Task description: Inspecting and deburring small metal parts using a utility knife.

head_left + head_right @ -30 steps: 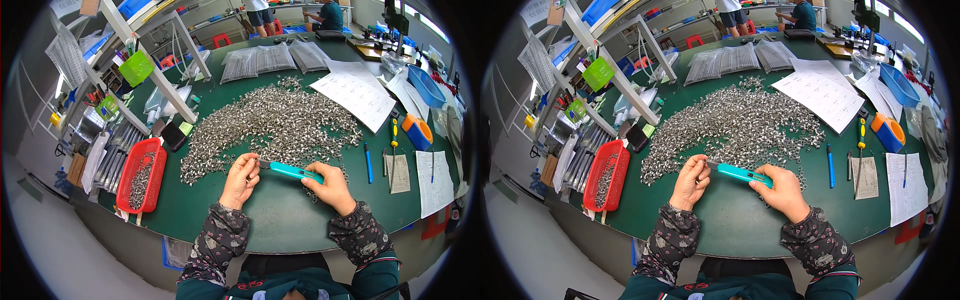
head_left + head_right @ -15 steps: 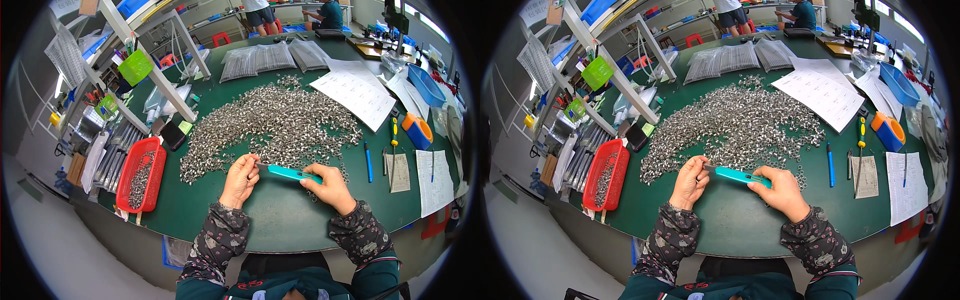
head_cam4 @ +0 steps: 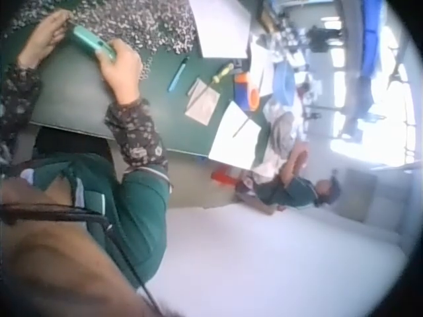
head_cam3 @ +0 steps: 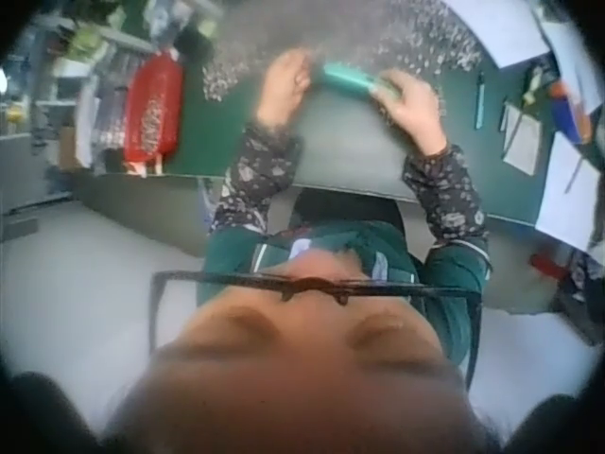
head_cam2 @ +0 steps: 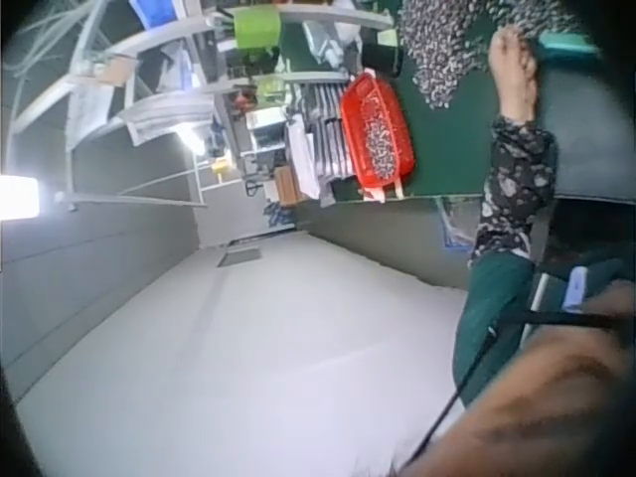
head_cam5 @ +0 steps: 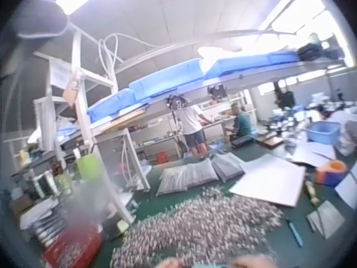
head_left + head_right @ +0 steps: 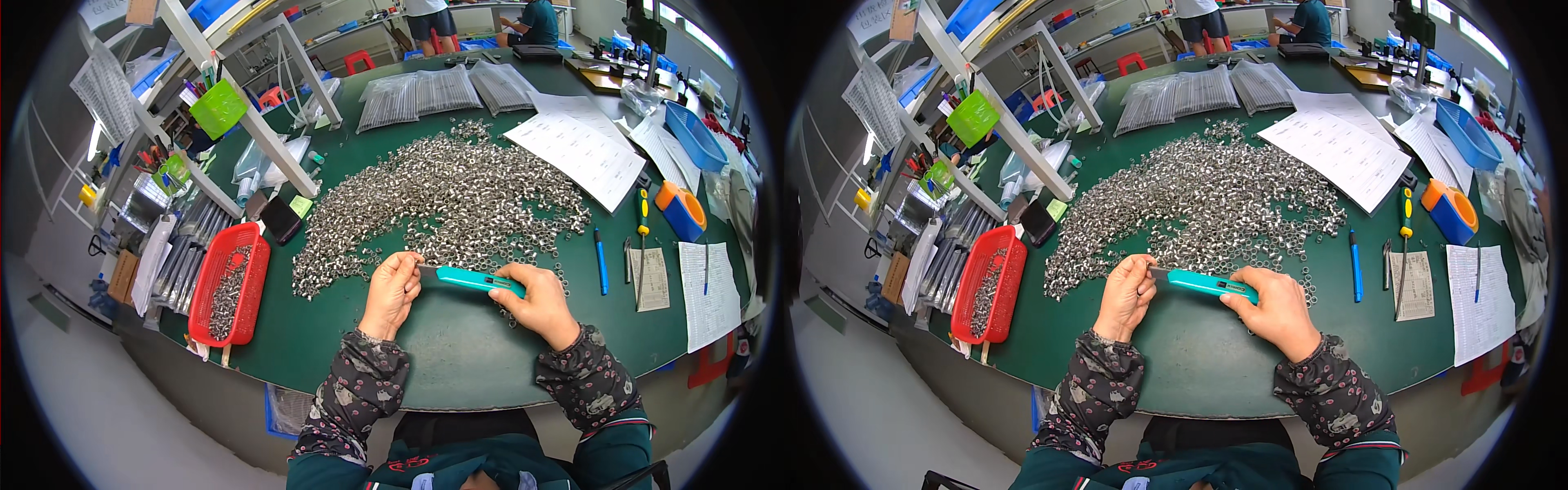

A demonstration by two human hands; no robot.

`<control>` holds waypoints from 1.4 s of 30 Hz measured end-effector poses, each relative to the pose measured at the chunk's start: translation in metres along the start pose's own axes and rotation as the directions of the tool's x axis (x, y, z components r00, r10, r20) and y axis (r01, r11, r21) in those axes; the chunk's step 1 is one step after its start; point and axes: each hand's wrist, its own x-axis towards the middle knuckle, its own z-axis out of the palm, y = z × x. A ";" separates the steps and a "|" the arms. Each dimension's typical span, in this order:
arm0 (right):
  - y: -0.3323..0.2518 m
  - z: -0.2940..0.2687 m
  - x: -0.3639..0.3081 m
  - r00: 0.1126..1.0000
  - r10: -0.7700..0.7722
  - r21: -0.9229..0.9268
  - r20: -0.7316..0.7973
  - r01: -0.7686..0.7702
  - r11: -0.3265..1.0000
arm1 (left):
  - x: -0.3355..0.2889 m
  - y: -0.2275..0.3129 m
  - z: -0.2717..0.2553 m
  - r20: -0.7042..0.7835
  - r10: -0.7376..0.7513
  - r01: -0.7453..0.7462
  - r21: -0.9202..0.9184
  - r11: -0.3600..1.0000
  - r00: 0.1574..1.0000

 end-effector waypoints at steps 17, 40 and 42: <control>-0.001 0.001 -0.002 0.993 -0.088 -0.088 -0.083 0.081 0.993 | -0.001 0.001 0.000 -0.030 0.026 -0.021 0.157 0.987 0.999; -0.002 -0.001 -0.002 0.983 -0.160 -0.135 -0.087 0.147 0.980 | -0.001 0.007 -0.002 0.024 -0.015 0.008 0.267 0.964 1.000; -0.002 -0.002 -0.002 0.983 -0.161 -0.137 -0.084 0.149 0.979 | -0.001 0.010 0.001 -0.001 -0.039 0.038 0.270 0.962 0.999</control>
